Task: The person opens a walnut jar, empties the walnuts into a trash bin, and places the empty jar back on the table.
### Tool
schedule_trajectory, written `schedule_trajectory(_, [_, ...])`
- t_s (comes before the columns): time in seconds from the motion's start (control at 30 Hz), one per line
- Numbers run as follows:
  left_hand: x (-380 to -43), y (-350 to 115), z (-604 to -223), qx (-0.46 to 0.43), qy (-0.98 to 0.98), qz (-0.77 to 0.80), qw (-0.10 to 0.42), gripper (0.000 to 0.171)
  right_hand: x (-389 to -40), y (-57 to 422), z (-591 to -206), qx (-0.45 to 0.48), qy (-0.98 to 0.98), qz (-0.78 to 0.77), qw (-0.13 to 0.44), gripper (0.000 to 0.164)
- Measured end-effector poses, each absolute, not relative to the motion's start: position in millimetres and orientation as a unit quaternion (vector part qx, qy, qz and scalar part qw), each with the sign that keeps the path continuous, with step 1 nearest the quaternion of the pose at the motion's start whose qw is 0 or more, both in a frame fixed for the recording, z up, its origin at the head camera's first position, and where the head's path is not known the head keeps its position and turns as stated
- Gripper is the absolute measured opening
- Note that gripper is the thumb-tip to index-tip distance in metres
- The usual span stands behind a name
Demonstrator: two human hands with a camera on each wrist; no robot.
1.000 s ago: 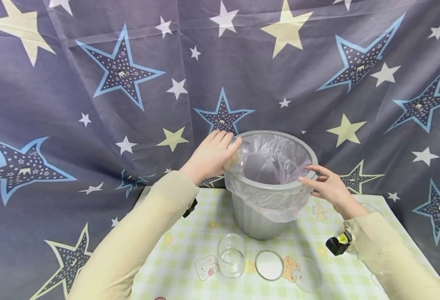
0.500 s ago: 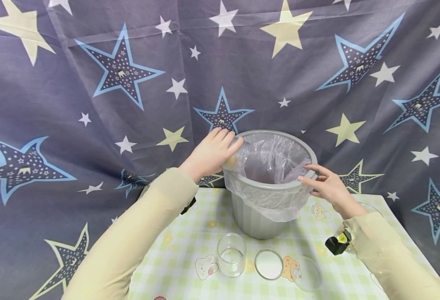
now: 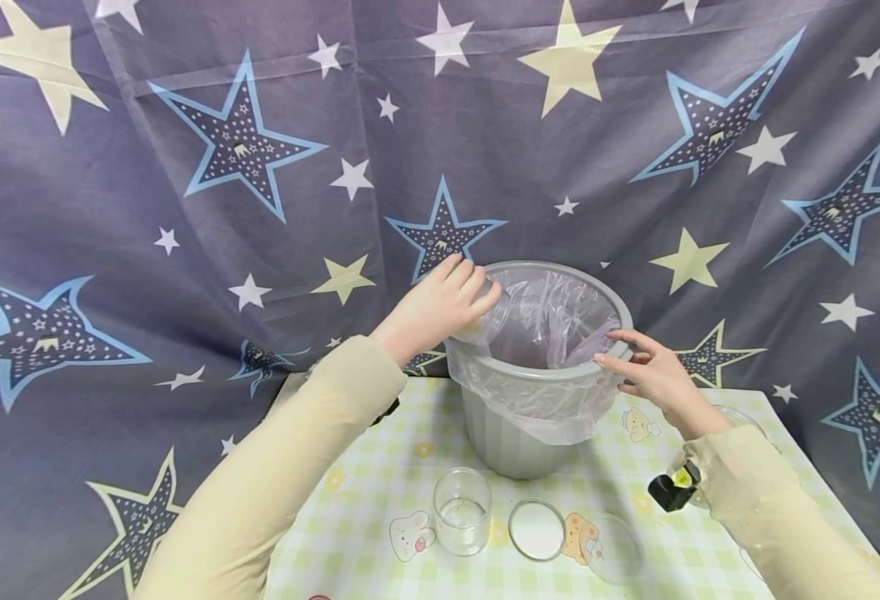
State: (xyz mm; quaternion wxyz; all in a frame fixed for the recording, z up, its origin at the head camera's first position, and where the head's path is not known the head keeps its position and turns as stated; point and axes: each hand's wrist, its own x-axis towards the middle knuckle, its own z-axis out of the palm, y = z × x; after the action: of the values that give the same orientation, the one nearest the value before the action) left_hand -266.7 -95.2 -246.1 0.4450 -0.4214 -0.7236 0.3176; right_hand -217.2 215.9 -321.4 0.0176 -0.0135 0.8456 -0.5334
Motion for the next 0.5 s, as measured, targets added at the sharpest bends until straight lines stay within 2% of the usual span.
schedule_trajectory(0.23, [-266.9,-90.6,-246.0,-0.435,-0.719,0.334,0.427,0.047,-216.6,216.5,-322.5,-0.012,0.845,-0.535,0.015,0.067])
schedule_trajectory(0.4, [-269.2,-92.2,-251.1,-0.419,-0.746,0.291,0.428,0.043,-216.3,215.6,-322.1,-0.014,0.843,-0.537,0.017,0.067])
schedule_trajectory(0.5, [-271.2,-95.9,-254.7,-0.403,-0.781,0.244,0.409,0.049,-216.1,215.7,-321.8,-0.014,0.843,-0.537,0.017,0.068])
